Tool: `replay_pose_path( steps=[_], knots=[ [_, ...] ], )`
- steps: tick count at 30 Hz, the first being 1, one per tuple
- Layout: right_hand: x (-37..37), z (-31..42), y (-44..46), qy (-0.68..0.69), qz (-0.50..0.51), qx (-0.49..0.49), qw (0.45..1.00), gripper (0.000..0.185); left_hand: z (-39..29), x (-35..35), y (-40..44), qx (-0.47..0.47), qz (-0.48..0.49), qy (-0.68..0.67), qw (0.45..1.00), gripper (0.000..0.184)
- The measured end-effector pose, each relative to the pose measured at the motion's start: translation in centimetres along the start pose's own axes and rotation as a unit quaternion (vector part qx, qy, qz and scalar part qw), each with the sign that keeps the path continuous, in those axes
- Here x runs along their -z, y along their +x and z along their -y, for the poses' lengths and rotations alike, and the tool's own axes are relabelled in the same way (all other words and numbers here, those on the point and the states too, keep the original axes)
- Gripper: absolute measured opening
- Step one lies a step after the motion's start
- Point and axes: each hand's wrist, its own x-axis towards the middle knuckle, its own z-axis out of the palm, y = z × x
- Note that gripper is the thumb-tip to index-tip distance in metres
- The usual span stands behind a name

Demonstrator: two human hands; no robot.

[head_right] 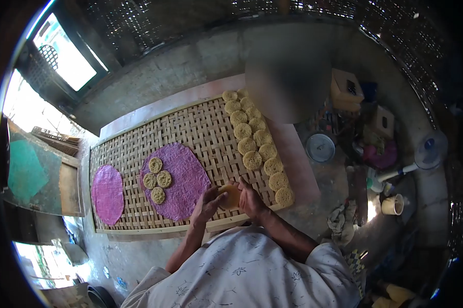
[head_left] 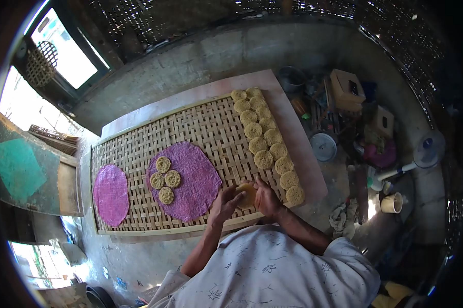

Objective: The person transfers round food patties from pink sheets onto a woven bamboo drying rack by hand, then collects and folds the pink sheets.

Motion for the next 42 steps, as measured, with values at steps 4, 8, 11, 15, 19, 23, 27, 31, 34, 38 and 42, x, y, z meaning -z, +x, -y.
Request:
replay_pose_path(
  steps=[4,8,11,15,19,23,27,31,34,38,42],
  knots=[
    [-0.5,-1.8,-0.3,0.008,-0.059,0.008,0.998,0.044,-0.4,1.0,0.1,-0.046,0.02,0.187,0.981,0.047],
    [2.1,-2.4,-0.1,-0.002,-0.109,0.046,0.993,0.037,0.2,2.1,-0.2,-0.045,-0.04,0.088,0.994,0.052],
    [3.3,-1.5,0.2,-0.016,-0.192,0.111,0.975,0.029,2.4,4.4,-0.9,-0.022,-0.09,0.04,0.995,0.054],
    [6.9,0.2,1.7,-0.174,-0.275,0.117,0.938,0.016,5.2,7.8,-2.3,0.008,-0.127,0.054,0.99,0.052],
    [7.8,1.7,3.4,-0.178,-0.288,0.119,0.933,0.013,7.1,9.5,-3.6,0.036,-0.17,0.056,0.983,0.049],
    [10.0,1.7,5.2,-0.296,-0.326,0.121,0.89,0.018,8.9,10.1,-3.8,0.03,-0.205,-0.013,0.978,0.048],
    [9.2,1.8,4.2,-0.411,-0.339,0.093,0.841,0.027,8.4,10.5,-5.0,0.044,-0.241,-0.042,0.969,0.048],
    [9.6,1.5,4.5,-0.62,-0.352,0.198,0.673,0.038,11.4,14.0,-4.5,0.031,-0.311,-0.001,0.95,0.047],
    [9.9,1.9,4.1,-0.66,-0.336,0.228,0.632,0.04,12.2,16.9,-4.6,0.01,-0.395,0.097,0.914,0.047],
    [8.7,2.5,2.5,-0.708,-0.341,0.274,0.555,0.038,14.7,21.4,-4.2,-0.035,-0.472,0.204,0.857,0.041],
    [7.5,2.0,1.4,-0.684,-0.342,0.279,0.58,0.037,14.0,23.3,-3.5,-0.011,-0.455,0.348,0.82,0.043]
  ],
)
